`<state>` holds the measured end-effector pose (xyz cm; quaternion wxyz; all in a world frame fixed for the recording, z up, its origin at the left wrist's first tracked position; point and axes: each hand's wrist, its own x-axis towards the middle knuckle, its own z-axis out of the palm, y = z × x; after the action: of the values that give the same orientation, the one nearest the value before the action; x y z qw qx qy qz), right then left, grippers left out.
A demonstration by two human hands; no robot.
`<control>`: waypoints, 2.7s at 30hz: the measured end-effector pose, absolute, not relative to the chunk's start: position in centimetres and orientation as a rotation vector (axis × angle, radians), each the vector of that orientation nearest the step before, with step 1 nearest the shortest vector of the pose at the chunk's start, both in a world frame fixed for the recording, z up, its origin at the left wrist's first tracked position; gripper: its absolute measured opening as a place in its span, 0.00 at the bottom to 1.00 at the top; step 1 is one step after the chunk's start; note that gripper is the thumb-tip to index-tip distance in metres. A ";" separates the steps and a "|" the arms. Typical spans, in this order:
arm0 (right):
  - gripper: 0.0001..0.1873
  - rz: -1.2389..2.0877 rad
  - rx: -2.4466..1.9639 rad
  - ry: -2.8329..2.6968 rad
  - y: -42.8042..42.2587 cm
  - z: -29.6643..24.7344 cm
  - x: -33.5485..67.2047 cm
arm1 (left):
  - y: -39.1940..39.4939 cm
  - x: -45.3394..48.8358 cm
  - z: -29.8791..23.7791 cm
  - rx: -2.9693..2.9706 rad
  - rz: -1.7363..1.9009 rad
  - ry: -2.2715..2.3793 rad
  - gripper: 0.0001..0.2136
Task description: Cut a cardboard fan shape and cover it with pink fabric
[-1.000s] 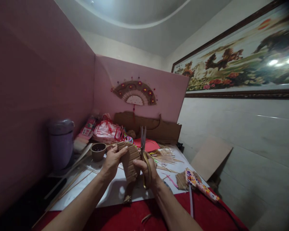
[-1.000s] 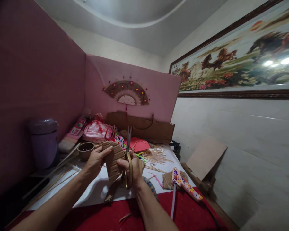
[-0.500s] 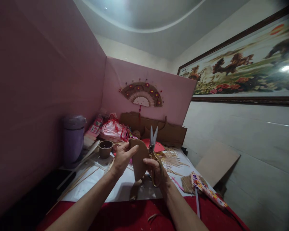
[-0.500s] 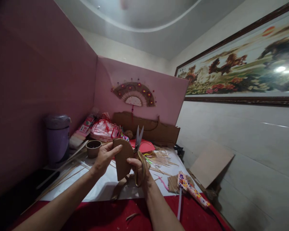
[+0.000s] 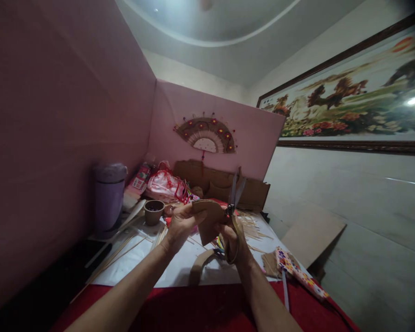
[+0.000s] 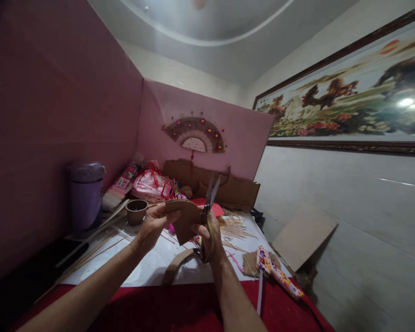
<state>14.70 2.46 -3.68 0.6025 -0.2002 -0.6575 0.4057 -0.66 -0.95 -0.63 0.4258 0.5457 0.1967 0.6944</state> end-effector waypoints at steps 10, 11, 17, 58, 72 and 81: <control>0.26 0.853 -0.554 -1.503 2.0 -2.6 14.8 | -0.5 -1.5 -0.6 1.298 1.804 0.610 0.10; 0.26 0.853 -0.561 -1.507 2.0 -2.5 14.8 | -0.5 -1.5 -0.6 1.274 1.809 0.620 0.10; 0.22 0.871 -0.565 -1.503 1.6 -2.1 15.1 | -0.3 -1.4 -0.8 1.085 1.751 0.572 0.11; 0.20 1.310 -0.646 -1.345 2.5 -4.8 13.5 | 1.6 -2.3 -1.8 0.626 1.852 0.800 0.14; 0.15 1.280 -0.560 -1.311 1.8 -3.6 12.9 | 1.5 -2.6 -1.6 0.732 1.760 0.693 0.14; 0.17 1.266 -0.550 -1.346 2.1 -4.4 13.1 | 1.4 -1.9 -1.7 0.775 1.733 0.771 0.19</control>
<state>13.11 2.13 -4.36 0.5702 -0.2345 -0.5736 0.5393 -1.90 1.43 -1.65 0.5195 0.3232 0.3216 0.7227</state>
